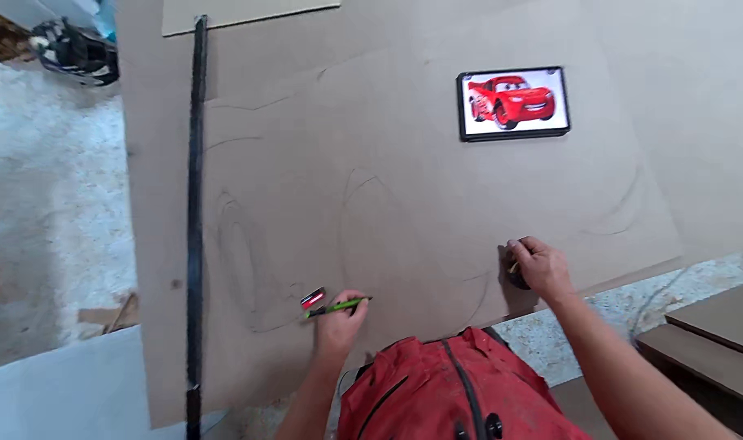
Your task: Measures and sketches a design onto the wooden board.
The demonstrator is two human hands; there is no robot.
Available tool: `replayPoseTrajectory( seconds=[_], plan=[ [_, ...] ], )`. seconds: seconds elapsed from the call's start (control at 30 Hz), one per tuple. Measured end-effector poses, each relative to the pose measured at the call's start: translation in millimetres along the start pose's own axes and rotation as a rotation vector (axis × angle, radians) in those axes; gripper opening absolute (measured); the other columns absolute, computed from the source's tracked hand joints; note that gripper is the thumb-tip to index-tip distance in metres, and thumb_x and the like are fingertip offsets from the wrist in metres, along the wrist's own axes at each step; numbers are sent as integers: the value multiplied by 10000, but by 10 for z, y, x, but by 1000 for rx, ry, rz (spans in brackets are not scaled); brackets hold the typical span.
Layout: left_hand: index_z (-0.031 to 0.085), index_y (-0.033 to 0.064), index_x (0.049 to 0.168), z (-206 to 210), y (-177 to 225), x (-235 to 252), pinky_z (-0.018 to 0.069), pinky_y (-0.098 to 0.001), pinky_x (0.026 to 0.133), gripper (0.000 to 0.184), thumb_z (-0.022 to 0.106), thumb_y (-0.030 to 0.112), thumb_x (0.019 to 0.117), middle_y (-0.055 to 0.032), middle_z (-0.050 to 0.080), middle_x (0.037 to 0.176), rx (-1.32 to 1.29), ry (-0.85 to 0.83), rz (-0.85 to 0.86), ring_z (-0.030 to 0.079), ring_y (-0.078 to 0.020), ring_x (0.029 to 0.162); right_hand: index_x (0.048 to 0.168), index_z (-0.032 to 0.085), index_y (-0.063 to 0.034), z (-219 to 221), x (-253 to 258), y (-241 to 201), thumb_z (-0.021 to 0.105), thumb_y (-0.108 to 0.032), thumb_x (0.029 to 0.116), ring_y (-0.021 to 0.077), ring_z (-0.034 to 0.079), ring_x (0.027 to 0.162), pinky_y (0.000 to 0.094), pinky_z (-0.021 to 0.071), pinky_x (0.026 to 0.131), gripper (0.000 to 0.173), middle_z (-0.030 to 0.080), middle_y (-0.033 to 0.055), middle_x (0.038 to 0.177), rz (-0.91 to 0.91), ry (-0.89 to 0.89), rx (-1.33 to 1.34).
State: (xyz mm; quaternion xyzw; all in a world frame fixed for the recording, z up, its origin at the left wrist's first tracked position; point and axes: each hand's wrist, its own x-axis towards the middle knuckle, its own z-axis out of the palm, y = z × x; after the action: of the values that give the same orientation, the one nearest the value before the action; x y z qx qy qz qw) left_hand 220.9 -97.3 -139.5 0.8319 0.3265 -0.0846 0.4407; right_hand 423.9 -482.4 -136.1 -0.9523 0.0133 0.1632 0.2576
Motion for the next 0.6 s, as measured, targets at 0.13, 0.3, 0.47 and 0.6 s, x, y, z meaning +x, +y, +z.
replayPoseTrajectory(
  seconds=[0.13,0.3,0.47,0.6],
  plan=[
    [741,147,1041,118,17,13,611,-310,610,168,663,262,945,25,744,825,-161,-8,43,709,-109,694,926,735,-235,6,30,28,529,-519,1042,156,672,715,500,552,641,369,688,-31,767,-4,-25,14],
    [697,89,1212,397,450,74,636,-325,651,319,491,285,1068,-33,758,878,-338,-181,184,732,-172,735,1057,744,-261,-3,-135,-42,522,-460,1053,65,688,885,402,598,811,297,719,-87,963,-174,-280,53],
    [704,125,1255,921,991,86,638,-332,843,283,613,242,1015,0,754,1099,-276,-378,340,733,-120,963,1181,739,-173,102,-412,-221,435,-435,1093,117,693,1078,376,558,974,411,741,4,1133,-425,-544,126],
    [699,115,1268,1217,1335,8,631,-310,885,316,694,201,963,0,737,1152,-255,-446,391,717,-103,1018,1156,737,-122,82,-365,-205,448,-385,1099,175,697,1099,401,555,982,395,745,63,1128,-573,-598,209]
  ],
)
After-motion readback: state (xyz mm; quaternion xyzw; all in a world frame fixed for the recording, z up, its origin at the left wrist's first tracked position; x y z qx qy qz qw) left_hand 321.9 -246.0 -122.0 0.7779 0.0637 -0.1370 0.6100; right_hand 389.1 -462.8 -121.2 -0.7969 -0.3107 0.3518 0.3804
